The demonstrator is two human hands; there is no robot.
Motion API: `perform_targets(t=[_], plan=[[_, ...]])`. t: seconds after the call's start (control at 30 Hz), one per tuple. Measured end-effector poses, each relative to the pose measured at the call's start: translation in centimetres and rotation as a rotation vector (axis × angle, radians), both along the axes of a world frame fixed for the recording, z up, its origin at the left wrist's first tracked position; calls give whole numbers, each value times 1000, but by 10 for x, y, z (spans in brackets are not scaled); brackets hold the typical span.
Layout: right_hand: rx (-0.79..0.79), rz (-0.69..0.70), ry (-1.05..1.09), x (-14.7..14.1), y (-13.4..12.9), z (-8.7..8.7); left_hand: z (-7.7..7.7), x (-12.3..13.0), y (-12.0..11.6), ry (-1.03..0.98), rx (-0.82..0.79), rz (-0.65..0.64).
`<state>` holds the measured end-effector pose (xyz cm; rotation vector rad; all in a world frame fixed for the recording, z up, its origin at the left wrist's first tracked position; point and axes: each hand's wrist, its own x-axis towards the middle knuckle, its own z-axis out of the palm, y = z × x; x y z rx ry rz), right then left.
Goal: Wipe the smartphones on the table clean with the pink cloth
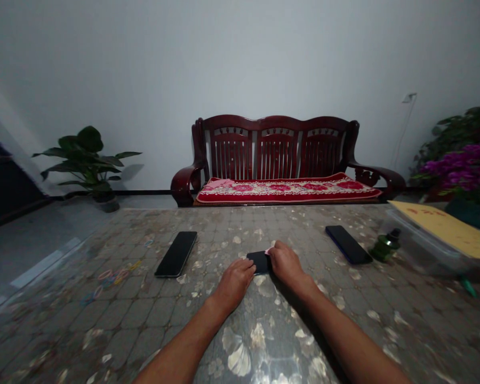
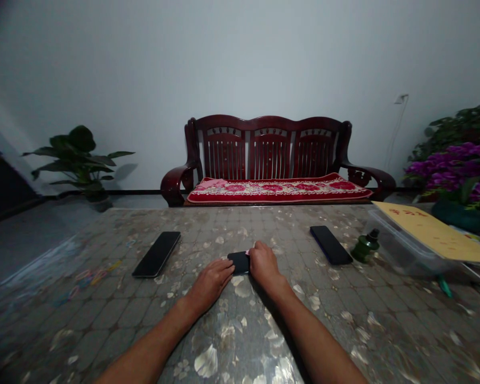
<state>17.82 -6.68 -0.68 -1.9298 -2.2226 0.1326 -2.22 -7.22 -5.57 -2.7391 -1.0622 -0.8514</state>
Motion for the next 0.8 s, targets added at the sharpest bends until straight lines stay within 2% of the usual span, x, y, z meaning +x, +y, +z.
perform_targets(t=[0.17,0.23,0.4,0.47,0.63,0.7,0.8], plan=[[0,161,50,-11,-4,-2,-1,0,1,-2,4,-5],[-1,133,41,-4,-4,-1,-3,0,1,-10,18,-4],[-14,-58,-26,14,2,2,-2,1,0,-9,18,5],[-8,-47,-21,7,2,2,1,1,-1,-3,1,9],[-16,120,33,-16,-1,2,7,2,-2,2,-31,-11],[-23,97,34,-11,-1,4,6,1,-2,-2,-25,-7],[-31,-44,-15,6,1,7,2,0,-1,-16,5,-13]])
